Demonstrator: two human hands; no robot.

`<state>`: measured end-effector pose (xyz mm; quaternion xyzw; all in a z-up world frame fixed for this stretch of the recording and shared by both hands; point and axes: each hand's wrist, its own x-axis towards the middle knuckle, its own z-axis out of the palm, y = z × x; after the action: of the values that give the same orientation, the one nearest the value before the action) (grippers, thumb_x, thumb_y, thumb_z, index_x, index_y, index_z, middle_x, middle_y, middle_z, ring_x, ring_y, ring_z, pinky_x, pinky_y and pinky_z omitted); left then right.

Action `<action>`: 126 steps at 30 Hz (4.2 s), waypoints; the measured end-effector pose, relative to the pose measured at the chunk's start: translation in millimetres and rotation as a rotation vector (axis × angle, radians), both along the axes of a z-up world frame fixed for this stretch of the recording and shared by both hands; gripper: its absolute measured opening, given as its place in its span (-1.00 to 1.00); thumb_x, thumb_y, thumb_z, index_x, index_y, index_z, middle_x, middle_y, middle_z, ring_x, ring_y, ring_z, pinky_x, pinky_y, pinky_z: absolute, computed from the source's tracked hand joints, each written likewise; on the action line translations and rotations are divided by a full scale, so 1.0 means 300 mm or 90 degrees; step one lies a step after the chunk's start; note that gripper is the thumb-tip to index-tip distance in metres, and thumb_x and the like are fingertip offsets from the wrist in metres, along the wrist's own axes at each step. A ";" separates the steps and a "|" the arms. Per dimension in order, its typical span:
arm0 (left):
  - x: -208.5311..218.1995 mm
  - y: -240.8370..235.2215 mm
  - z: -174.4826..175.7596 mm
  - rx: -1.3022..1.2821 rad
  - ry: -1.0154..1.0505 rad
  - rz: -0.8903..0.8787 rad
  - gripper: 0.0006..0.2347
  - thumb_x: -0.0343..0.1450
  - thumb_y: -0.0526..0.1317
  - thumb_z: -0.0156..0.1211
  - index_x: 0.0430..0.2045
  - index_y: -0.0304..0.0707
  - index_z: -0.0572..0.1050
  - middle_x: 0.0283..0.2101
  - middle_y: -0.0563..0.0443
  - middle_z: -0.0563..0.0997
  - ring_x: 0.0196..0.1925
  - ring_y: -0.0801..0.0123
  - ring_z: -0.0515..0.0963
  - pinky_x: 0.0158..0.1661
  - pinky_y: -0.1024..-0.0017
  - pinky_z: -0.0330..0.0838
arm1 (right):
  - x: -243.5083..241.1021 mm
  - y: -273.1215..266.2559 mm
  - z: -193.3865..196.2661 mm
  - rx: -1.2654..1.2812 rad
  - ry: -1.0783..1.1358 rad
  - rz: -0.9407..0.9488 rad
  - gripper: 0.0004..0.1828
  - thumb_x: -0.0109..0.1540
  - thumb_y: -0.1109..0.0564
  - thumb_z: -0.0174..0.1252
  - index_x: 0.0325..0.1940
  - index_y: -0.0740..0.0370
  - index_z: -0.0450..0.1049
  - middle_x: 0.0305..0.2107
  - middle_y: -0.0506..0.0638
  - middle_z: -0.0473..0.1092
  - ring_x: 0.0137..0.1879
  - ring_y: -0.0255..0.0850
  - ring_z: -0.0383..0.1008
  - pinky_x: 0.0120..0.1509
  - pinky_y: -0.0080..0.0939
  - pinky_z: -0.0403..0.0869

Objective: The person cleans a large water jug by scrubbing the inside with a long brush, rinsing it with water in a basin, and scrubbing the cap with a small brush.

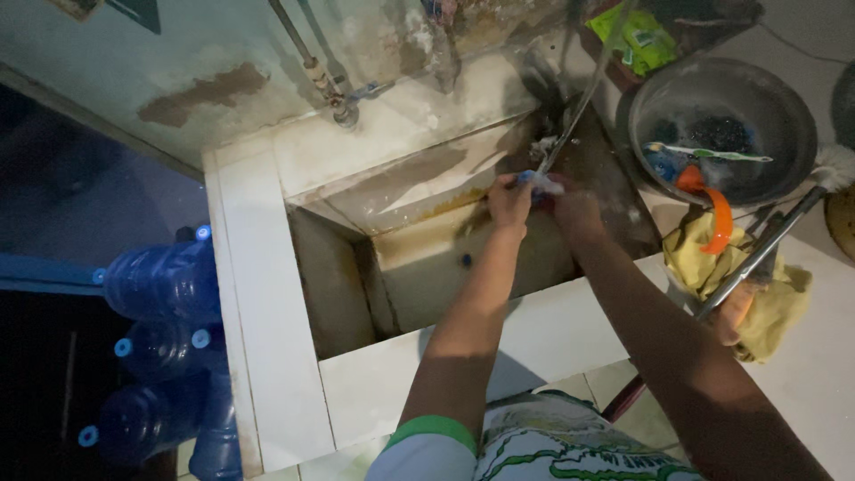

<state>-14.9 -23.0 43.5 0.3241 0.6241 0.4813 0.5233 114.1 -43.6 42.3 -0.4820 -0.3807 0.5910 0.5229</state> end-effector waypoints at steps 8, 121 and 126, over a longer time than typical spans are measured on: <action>-0.015 0.019 -0.094 0.142 -0.030 0.127 -0.80 0.38 -0.22 0.26 -0.23 -0.38 0.61 -0.24 -0.11 0.67 -0.24 0.22 0.65 -0.18 0.27 0.54 | -0.079 0.026 0.123 -0.033 -0.252 0.024 -0.68 0.36 0.19 0.08 0.20 0.22 0.50 -0.04 0.15 0.57 -0.02 -0.14 0.60 0.06 -0.12 0.54; 0.057 -0.072 0.268 0.284 0.244 0.009 -0.74 0.35 -0.37 0.21 -0.08 -0.32 0.61 -0.24 -0.28 0.66 -0.21 0.06 0.62 -0.21 0.22 0.49 | 0.006 -0.116 0.486 0.277 -0.659 0.005 -0.45 0.13 0.21 0.26 0.22 0.18 0.42 -0.04 0.28 0.50 0.03 0.12 0.56 0.05 0.06 0.51; -0.049 -0.067 0.346 0.352 0.225 0.016 -0.68 0.18 -0.37 0.33 -0.18 -0.33 0.63 -0.30 -0.21 0.71 -0.26 0.18 0.69 -0.18 0.29 0.57 | -0.059 -0.064 0.297 0.026 0.171 0.045 -0.50 0.20 0.23 0.17 0.25 0.10 0.37 -0.10 -0.08 0.51 -0.01 -0.18 0.53 0.06 -0.15 0.54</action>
<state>-29.7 -43.2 147.2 0.5243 0.5550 0.5755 0.2931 96.5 -62.7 131.4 -0.3741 -0.3358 0.6602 0.5581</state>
